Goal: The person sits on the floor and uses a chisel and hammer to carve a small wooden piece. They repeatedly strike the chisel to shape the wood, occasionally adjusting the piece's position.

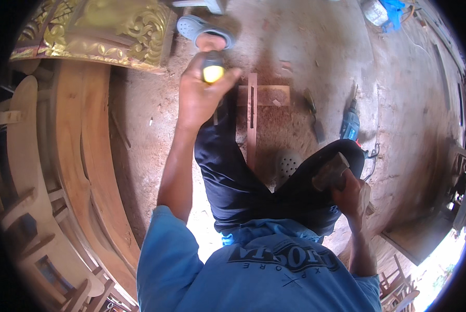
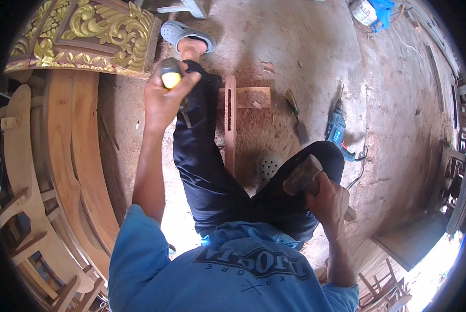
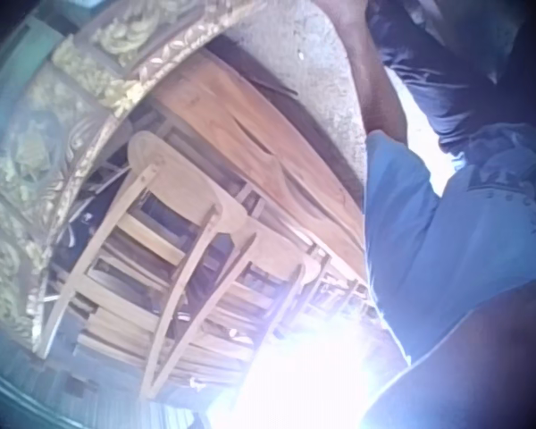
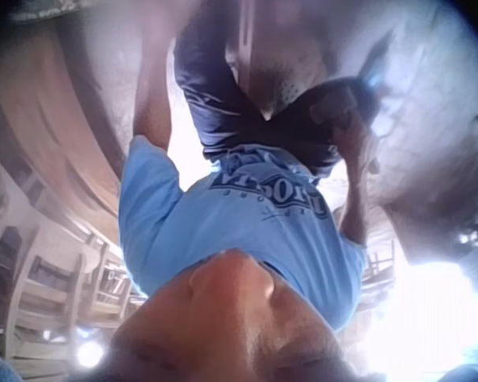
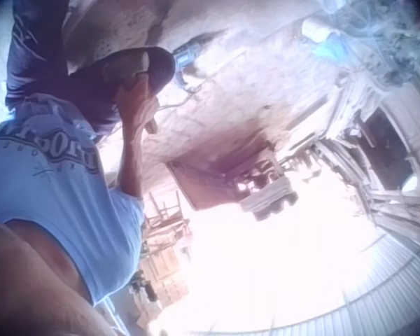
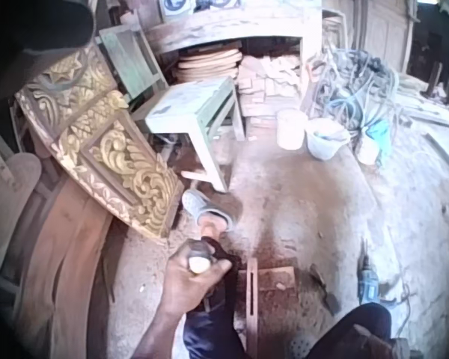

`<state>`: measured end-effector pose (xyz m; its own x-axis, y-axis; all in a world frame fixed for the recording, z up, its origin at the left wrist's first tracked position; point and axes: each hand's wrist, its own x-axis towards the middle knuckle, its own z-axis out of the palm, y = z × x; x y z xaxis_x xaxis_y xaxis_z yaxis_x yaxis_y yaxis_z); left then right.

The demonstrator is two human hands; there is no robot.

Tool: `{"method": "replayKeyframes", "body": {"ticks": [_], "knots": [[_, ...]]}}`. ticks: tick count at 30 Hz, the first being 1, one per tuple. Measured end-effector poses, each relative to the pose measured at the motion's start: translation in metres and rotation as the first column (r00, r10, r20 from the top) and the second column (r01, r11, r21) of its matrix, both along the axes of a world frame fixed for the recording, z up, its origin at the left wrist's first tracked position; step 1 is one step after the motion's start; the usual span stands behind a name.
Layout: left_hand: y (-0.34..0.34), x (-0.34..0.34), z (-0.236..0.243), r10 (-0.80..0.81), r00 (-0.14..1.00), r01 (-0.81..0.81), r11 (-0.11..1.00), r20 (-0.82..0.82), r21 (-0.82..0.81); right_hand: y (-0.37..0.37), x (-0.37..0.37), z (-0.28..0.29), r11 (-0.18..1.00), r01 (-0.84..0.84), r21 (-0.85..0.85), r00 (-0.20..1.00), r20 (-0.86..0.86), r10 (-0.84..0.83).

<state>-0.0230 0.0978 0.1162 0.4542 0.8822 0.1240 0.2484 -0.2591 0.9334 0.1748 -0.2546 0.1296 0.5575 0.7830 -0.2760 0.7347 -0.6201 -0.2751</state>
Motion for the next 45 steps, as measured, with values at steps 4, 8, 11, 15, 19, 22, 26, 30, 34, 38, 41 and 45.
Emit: {"method": "replayKeyframes", "body": {"ticks": [4, 8, 11, 15, 19, 22, 26, 30, 34, 38, 41, 45], "knots": [[0.002, 0.015, -0.046, 0.211, 0.866, 0.027, 0.886, 0.453, -0.464, 0.004, -0.002, 0.003, 1.000, 0.000, -0.028, 1.000, 0.021, 0.001], [-0.002, 0.029, -0.078, 0.256, 0.869, -0.001, 0.858, 0.424, -0.514, 0.010, -0.004, 0.005, 1.000, -0.013, -0.016, 1.000, 0.017, 0.013], [-0.008, 0.040, -0.096, 0.229, 0.859, 0.057, 0.846, 0.457, -0.530, 0.011, -0.003, 0.004, 0.999, 0.008, -0.035, 1.000, 0.023, -0.007], [-0.008, 0.047, -0.114, 0.174, 0.895, 0.081, 0.842, 0.410, -0.534, 0.008, -0.002, 0.001, 0.998, 0.016, -0.060, 1.000, 0.023, -0.014], [-0.006, 0.056, -0.118, 0.149, 0.935, 0.061, 0.826, 0.322, -0.560, 0.008, 0.002, 0.004, 0.994, 0.031, -0.102, 0.999, -0.030, -0.035], [-0.014, 0.075, -0.115, 0.004, 0.949, 0.155, 0.866, 0.316, -0.475, 0.019, 0.004, 0.013, 0.991, 0.130, -0.030, 0.969, -0.206, -0.134], [-0.023, 0.090, -0.112, -0.191, 0.951, 0.250, 0.938, 0.243, -0.241, 0.046, 0.005, 0.030, 0.978, 0.202, -0.052, 0.927, -0.311, -0.208], [-0.019, 0.067, -0.118, -0.114, 0.938, 0.272, 0.830, 0.329, -0.488, 0.078, 0.000, 0.049, 0.958, 0.288, -0.003, 0.824, -0.509, -0.250], [-0.023, 0.040, -0.131, -0.142, 0.870, 0.392, 0.781, 0.472, -0.487, 0.105, -0.007, 0.066, 0.966, 0.248, 0.066, 0.820, -0.546, -0.173], [-0.042, 0.034, -0.134, -0.067, 0.874, 0.298, 0.857, 0.482, -0.421, 0.131, -0.022, 0.082, 0.964, 0.240, 0.117, 0.768, -0.630, -0.115], [-0.051, 0.025, -0.126, 0.008, 0.922, 0.215, 0.820, 0.386, -0.531, 0.147, -0.033, 0.102, 0.953, 0.131, 0.273, 0.820, -0.570, 0.051], [-0.062, 0.003, -0.116, -0.191, 0.885, 0.405, 0.766, 0.426, -0.499, 0.154, -0.038, 0.126, 0.814, 0.002, 0.581, 0.815, -0.472, 0.335]]}}
